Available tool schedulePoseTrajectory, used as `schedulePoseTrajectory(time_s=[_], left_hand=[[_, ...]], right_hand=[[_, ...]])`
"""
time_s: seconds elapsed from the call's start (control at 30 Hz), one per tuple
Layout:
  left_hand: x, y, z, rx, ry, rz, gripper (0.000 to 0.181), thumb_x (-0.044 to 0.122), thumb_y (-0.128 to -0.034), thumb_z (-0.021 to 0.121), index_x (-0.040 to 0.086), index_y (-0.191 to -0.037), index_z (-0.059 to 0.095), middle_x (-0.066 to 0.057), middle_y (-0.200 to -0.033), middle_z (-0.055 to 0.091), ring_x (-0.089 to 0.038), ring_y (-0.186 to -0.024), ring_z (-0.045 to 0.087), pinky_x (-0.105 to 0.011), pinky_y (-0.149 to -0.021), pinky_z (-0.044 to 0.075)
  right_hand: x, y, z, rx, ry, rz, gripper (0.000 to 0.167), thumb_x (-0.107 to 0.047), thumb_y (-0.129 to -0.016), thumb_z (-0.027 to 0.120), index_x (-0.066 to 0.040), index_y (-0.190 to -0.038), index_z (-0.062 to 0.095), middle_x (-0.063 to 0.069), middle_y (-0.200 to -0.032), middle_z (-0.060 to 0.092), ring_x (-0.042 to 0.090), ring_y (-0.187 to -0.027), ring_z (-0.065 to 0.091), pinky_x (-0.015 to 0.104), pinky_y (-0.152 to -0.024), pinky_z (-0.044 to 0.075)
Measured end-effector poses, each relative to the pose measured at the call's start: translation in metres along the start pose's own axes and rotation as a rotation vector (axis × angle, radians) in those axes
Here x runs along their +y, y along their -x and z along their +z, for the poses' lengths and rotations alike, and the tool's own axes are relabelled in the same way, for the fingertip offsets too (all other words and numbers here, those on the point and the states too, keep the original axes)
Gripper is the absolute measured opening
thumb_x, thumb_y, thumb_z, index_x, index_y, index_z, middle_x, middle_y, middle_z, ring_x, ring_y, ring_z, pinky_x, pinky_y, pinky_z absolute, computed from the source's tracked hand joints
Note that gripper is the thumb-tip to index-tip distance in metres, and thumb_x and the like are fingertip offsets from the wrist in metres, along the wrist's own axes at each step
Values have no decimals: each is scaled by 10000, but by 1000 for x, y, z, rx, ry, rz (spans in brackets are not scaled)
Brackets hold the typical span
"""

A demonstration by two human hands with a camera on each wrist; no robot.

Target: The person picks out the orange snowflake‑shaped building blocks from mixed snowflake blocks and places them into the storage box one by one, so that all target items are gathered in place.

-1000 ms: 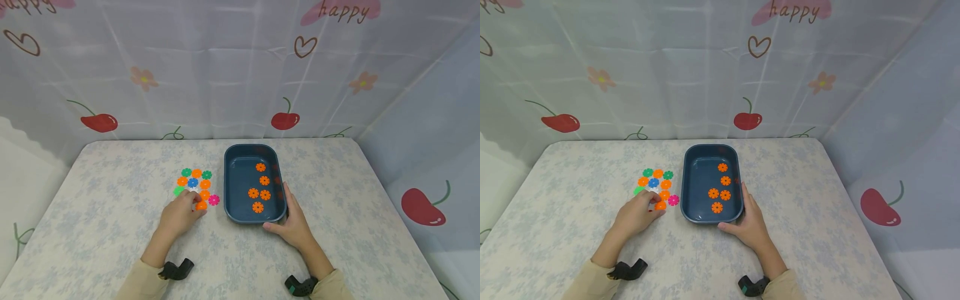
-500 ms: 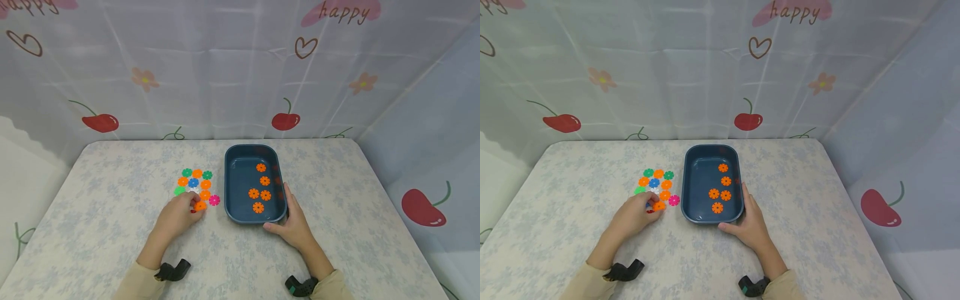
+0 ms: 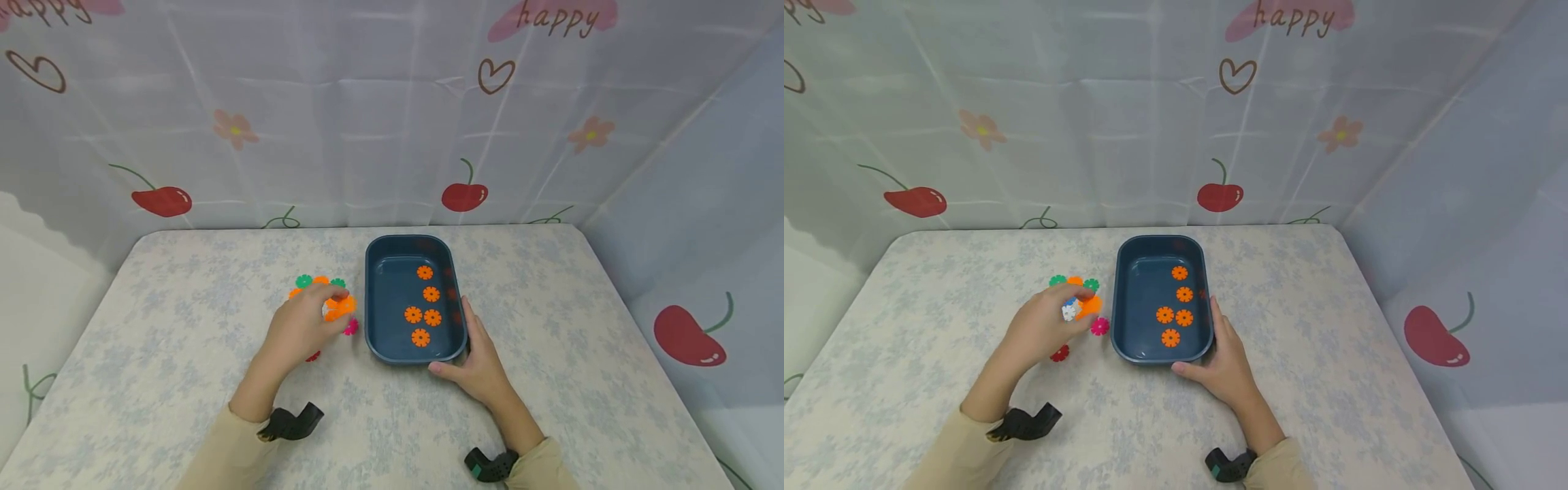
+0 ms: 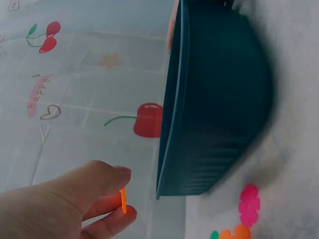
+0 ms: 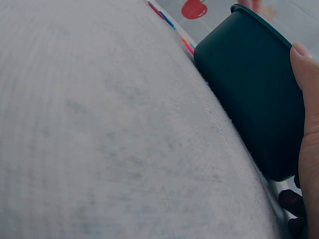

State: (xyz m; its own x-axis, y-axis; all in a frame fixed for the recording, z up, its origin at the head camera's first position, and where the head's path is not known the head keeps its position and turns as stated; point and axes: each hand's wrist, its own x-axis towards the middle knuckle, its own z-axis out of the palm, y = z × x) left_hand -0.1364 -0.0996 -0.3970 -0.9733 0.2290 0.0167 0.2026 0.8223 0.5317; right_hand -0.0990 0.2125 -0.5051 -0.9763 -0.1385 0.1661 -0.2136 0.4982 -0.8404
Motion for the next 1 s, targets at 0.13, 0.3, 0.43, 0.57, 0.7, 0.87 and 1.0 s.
schedulePoseTrajectory(time_s=[0.13, 0.3, 0.43, 0.57, 0.7, 0.87, 1.0], left_hand=[[16, -14, -1, -11, -2, 62, 359, 330, -869, 752, 187, -1193, 699, 3, -1198, 680, -225, -1001, 665, -332, -706, 539], [34, -33, 6, -62, -21, 97, 348, 349, -877, 746, 194, -1186, 705, 32, -1188, 682, -176, -1025, 657, -315, -738, 547], [45, -48, 15, -125, -58, 106, 341, 363, -883, 736, 205, -1184, 706, 44, -1158, 682, -147, -1000, 643, -323, -768, 551], [53, -64, 27, -181, -111, 132, 341, 363, -884, 737, 198, -1182, 708, 30, -1152, 688, -140, -945, 625, -314, -753, 542], [56, -79, 39, -217, -155, 164, 325, 349, -885, 744, 173, -1157, 713, 5, -1123, 703, -144, -859, 613, -304, -717, 527], [58, -92, 51, -248, -186, 164, 314, 342, -879, 758, 161, -1132, 712, 3, -1102, 710, -152, -876, 612, -332, -763, 539], [59, -100, 59, -240, -232, 154, 313, 359, -878, 758, 155, -1111, 714, 6, -1081, 715, -165, -882, 621, -349, -779, 541]], right_hand=[[0, -1, 0, 0, 4, 2, 1288, -324, -678, 912, -321, -1597, 9, 79, -1651, 187, 349, -1490, 268, 663, -1133, 267], [0, -1, 1, 0, -5, 6, 1294, -314, -670, 915, -272, -1606, 22, 73, -1651, 189, 345, -1491, 271, 667, -1134, 262], [2, -1, 1, -3, -13, 7, 1289, -302, -674, 913, -254, -1608, 27, 63, -1652, 185, 335, -1492, 270, 662, -1138, 260], [3, 0, 1, -5, -12, 7, 1281, -298, -681, 909, -254, -1608, 27, 68, -1647, 197, 336, -1485, 283, 658, -1135, 268], [2, 0, 0, -4, -10, 12, 1270, -306, -688, 904, -199, -1611, 39, 87, -1635, 224, 342, -1468, 310, 655, -1128, 282], [1, 1, 0, -7, -12, 12, 1268, -300, -690, 903, -220, -1611, 35, 92, -1631, 234, 344, -1461, 321, 655, -1123, 289], [0, 1, 0, -10, -5, 12, 1270, -304, -690, 901, -302, -1602, 16, 85, -1636, 223, 342, -1468, 311, 655, -1124, 288]])
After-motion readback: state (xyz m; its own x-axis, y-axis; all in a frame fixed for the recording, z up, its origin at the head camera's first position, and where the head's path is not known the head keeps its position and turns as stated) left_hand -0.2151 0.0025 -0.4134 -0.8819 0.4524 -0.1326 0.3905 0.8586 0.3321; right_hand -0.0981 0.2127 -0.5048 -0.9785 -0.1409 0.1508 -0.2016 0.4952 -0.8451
